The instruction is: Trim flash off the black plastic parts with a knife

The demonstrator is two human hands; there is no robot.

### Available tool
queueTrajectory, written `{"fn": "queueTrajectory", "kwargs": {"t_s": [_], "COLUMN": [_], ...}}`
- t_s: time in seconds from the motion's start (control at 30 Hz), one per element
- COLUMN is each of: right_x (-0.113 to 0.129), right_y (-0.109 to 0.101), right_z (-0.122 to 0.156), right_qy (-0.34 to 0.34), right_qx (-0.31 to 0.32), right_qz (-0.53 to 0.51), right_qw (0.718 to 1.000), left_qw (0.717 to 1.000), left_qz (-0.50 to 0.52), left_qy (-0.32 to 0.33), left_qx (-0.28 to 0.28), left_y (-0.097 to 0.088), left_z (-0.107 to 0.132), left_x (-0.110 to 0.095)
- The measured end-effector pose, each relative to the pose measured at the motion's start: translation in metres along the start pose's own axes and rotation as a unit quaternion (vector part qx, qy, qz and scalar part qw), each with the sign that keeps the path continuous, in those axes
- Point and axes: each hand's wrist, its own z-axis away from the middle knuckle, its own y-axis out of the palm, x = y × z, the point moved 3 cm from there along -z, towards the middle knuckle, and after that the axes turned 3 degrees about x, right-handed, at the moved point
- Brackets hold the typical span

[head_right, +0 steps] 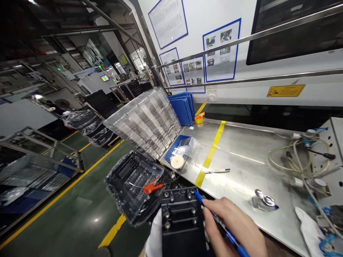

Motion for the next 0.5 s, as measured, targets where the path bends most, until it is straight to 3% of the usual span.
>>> {"fn": "queueTrajectory", "kwargs": {"t_s": [0.27,0.5], "right_x": [0.012,0.017], "right_y": [-0.004,-0.009], "right_z": [-0.002,0.002], "right_qy": [0.005,-0.018], "right_qx": [0.039,0.028], "right_qz": [-0.026,-0.010], "right_qw": [0.999,0.999], "left_qw": [0.999,1.000], "left_qz": [0.026,0.020], "left_qy": [0.019,-0.003], "left_qx": [0.025,-0.009], "left_y": [0.024,0.001], "left_z": [-0.011,0.017], "left_x": [0.012,0.005]}}
